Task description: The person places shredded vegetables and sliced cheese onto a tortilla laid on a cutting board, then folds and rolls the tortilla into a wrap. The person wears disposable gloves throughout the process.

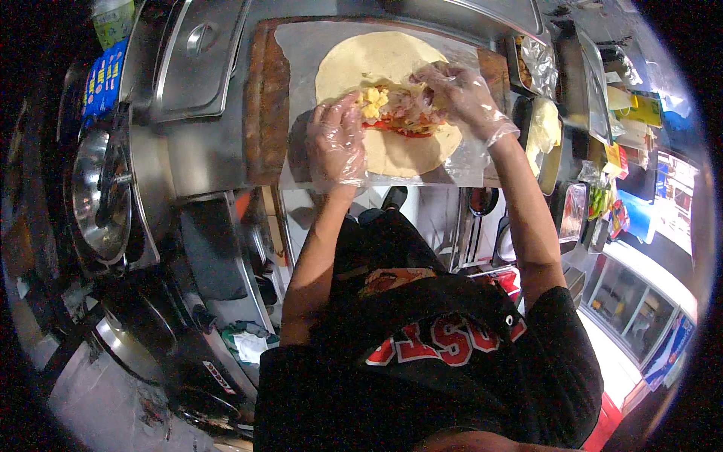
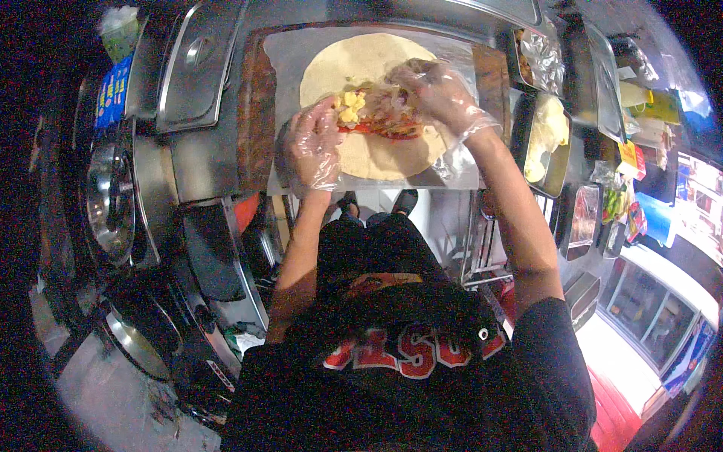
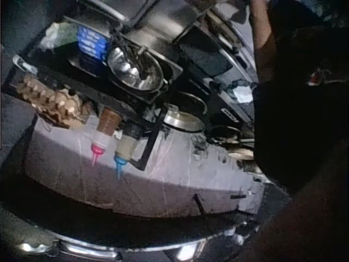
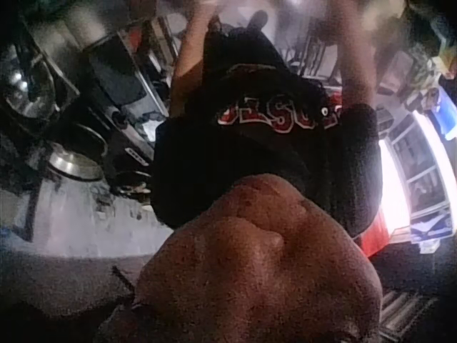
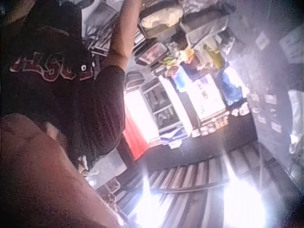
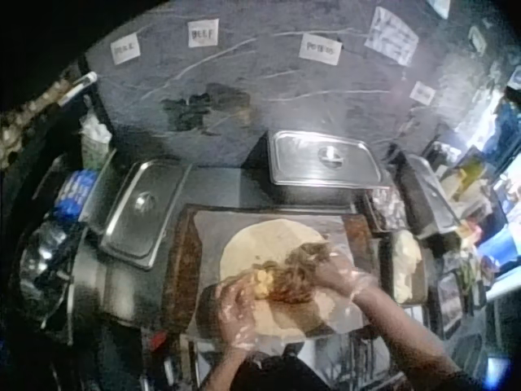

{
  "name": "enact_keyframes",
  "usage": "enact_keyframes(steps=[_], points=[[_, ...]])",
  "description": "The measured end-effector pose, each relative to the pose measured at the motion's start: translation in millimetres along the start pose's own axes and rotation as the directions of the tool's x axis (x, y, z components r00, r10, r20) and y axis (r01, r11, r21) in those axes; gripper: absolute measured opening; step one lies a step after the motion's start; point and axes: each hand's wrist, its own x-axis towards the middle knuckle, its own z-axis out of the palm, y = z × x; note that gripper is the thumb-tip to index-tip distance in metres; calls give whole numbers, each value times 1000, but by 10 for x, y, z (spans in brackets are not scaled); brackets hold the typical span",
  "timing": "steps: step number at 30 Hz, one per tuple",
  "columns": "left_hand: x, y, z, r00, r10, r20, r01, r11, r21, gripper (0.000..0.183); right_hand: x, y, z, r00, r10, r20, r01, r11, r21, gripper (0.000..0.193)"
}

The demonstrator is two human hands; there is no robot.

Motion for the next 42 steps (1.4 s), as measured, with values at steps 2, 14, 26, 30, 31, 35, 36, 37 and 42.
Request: enact_keyframes(steps=[2, 14, 26, 30, 31, 35, 36, 37, 42], points=[[51, -137, -23, 999, 32, -10, -32, 998, -57, 24, -98, -25, -102, 997, 60, 52, -67, 987, 149, 38], [164, 77, -84, 994, 108, 37, -114, 954, 277, 19, -163, 111, -13, 977, -32, 212, -86, 849, 522, 40], [30, 678, -81, 948, 151, 280, -187, 977, 105, 34, -254, 15, -12, 965, -39, 261, -120, 816, 566, 26], [-177, 767, -22, 949, 165, 269, -198, 975, 97, 29, -365, 271, 75, 962, -17, 274, -125, 861, 493, 21], [-207, 778, -14, 946, 175, 273, -206, 975, 87, 28, -410, 194, 62, 951, 39, 307, -197, 843, 501, 22], [-261, 717, 58, 962, 155, 224, -177, 981, 79, 21, -509, 1, 50, 912, 150, 383, -358, 745, 562, 23], [-267, 708, 61, 964, 139, 228, -164, 982, 97, 20, -507, 18, 73, 915, 130, 382, -346, 739, 578, 23], [-256, 719, 67, 965, 125, 233, -154, 982, 113, 20, -505, 40, 83, 919, 111, 379, -333, 732, 594, 23], [-189, 667, 118, 987, -31, 160, 35, 999, -20, 20, -420, -13, 34, 967, 12, 254, -148, 839, 523, 26]])
